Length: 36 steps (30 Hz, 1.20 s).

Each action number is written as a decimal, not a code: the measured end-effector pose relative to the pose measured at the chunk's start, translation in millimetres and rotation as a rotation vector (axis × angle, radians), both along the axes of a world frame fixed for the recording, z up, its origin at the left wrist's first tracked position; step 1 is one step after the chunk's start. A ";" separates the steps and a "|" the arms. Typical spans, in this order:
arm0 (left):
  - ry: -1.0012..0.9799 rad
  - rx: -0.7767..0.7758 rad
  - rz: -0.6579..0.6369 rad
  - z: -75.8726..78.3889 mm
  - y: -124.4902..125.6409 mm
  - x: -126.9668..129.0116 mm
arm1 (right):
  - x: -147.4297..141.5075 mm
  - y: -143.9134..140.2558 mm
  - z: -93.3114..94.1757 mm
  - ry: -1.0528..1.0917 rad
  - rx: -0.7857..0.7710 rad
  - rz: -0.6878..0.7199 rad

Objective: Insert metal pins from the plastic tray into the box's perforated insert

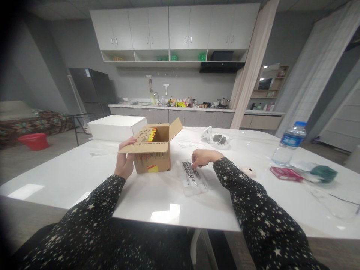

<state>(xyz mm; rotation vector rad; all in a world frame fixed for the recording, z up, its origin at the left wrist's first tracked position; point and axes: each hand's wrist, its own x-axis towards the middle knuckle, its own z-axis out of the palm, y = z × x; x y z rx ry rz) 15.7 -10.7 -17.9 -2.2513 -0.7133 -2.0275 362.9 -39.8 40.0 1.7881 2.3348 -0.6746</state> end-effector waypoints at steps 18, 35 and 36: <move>-0.012 -0.010 -0.006 0.4 1.2 1.4 | -9.5 -2.9 -4.7 -0.105 0.113 -0.046; -0.014 0.000 -0.023 2.0 -0.2 2.6 | -17.3 0.1 -9.8 -0.223 0.179 -0.010; -0.013 0.004 -0.025 1.8 0.3 2.9 | -15.9 0.9 -9.4 -0.211 0.173 -0.009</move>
